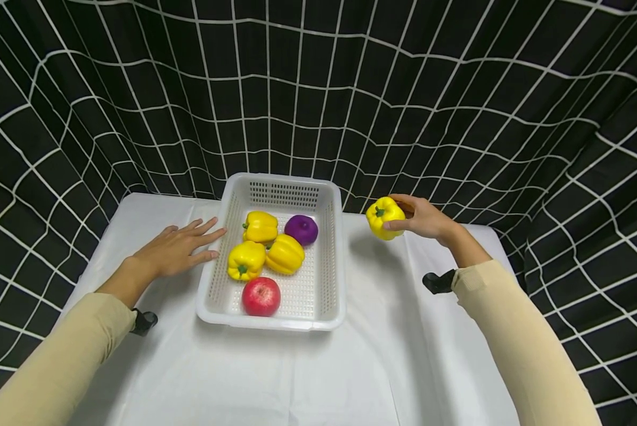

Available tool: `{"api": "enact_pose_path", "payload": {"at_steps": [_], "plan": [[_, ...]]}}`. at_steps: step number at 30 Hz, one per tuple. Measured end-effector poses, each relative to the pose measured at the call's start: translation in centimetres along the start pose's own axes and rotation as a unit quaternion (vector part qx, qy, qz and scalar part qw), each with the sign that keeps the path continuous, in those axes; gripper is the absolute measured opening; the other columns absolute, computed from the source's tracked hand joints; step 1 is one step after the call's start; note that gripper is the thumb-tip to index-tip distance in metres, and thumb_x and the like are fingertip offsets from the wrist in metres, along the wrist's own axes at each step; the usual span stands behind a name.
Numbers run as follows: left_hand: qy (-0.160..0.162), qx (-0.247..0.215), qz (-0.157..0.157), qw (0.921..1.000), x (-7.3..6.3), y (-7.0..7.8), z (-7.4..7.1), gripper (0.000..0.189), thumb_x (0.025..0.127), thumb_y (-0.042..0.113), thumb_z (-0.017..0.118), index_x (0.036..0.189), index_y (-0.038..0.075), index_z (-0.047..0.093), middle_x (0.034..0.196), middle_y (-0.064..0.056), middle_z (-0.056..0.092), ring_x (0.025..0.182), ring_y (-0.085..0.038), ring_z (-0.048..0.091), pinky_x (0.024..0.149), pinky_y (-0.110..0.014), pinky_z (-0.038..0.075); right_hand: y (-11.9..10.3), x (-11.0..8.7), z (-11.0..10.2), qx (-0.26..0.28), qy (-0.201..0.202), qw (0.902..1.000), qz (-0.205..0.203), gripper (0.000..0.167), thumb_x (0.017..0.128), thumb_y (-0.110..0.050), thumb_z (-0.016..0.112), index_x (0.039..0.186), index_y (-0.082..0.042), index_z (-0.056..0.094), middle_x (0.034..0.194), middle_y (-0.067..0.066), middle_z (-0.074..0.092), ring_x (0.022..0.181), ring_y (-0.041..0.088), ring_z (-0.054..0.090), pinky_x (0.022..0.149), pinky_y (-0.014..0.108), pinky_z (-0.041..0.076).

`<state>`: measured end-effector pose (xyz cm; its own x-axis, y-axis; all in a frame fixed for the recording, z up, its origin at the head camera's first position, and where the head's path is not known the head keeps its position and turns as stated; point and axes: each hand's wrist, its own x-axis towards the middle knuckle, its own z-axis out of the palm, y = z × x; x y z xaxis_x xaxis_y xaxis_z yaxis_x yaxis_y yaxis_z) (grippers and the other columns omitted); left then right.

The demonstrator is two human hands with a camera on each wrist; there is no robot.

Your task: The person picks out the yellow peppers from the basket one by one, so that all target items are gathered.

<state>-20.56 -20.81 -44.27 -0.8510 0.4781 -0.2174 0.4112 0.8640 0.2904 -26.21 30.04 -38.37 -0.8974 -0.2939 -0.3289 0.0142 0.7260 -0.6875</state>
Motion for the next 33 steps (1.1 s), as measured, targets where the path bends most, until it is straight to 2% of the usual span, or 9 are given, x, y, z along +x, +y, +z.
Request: {"api": "enact_pose_path", "payload": {"at_steps": [5,10,14,21,26,33], "plan": [[0.001,-0.001,-0.005,1.0000,0.0,0.0,0.1,0.063,0.102,0.051,0.045,0.157,0.025,0.030,0.166,-0.007,0.017,0.149,-0.043,0.015,0.113,-0.071,0.013,2.4,-0.5,0.1,0.010,0.029,0.9991,0.028,0.089,0.092,-0.032,0.073,0.157,-0.002,0.020,0.153,0.024,0.037,0.140,0.040,0.037,0.114,0.052,0.033],[0.000,0.001,-0.004,1.0000,0.1,0.0,0.2,0.066,0.101,0.058,0.041,0.158,0.026,0.029,0.166,-0.007,0.016,0.149,-0.043,0.015,0.113,-0.070,0.014,5.2,-0.9,0.8,0.034,0.063,0.9958,0.057,0.093,0.092,-0.037,0.071,0.158,-0.002,0.016,0.159,0.025,0.026,0.145,0.044,0.027,0.115,0.054,0.031],[0.002,0.002,-0.001,1.0000,0.1,-0.2,0.3,0.068,0.100,0.062,0.038,0.157,0.026,0.030,0.166,-0.007,0.016,0.149,-0.042,0.016,0.113,-0.070,0.016,7.2,-1.1,1.7,0.048,0.086,0.9912,0.089,0.097,0.093,-0.043,0.069,0.159,-0.003,0.010,0.161,0.027,0.020,0.146,0.045,0.023,0.115,0.055,0.029],[0.005,-0.005,0.006,1.0000,-0.1,-0.3,0.3,0.064,0.102,0.056,0.042,0.157,0.025,0.030,0.166,-0.007,0.017,0.149,-0.043,0.017,0.112,-0.070,0.017,10.1,-1.4,3.2,0.086,0.128,0.9814,0.114,0.097,0.094,-0.047,0.064,0.160,-0.006,0.006,0.162,0.027,0.014,0.148,0.045,0.019,0.117,0.056,0.023],[0.008,-0.010,0.012,0.9998,-0.2,-0.2,0.2,0.063,0.103,0.053,0.043,0.158,0.026,0.029,0.166,-0.007,0.017,0.149,-0.042,0.017,0.113,-0.069,0.018,11.5,-1.5,4.1,0.113,0.135,0.9742,0.142,0.098,0.094,-0.054,0.061,0.161,-0.010,0.003,0.163,0.026,0.012,0.148,0.045,0.017,0.118,0.059,0.021],[0.008,-0.012,0.007,0.9999,-0.2,-0.2,0.3,0.063,0.102,0.055,0.041,0.158,0.027,0.028,0.166,-0.007,0.016,0.149,-0.042,0.017,0.113,-0.069,0.018,12.2,-1.7,4.3,0.141,0.128,0.9708,0.146,0.096,0.096,-0.054,0.058,0.161,-0.011,0.001,0.162,0.027,0.015,0.147,0.044,0.022,0.116,0.057,0.027]]}}
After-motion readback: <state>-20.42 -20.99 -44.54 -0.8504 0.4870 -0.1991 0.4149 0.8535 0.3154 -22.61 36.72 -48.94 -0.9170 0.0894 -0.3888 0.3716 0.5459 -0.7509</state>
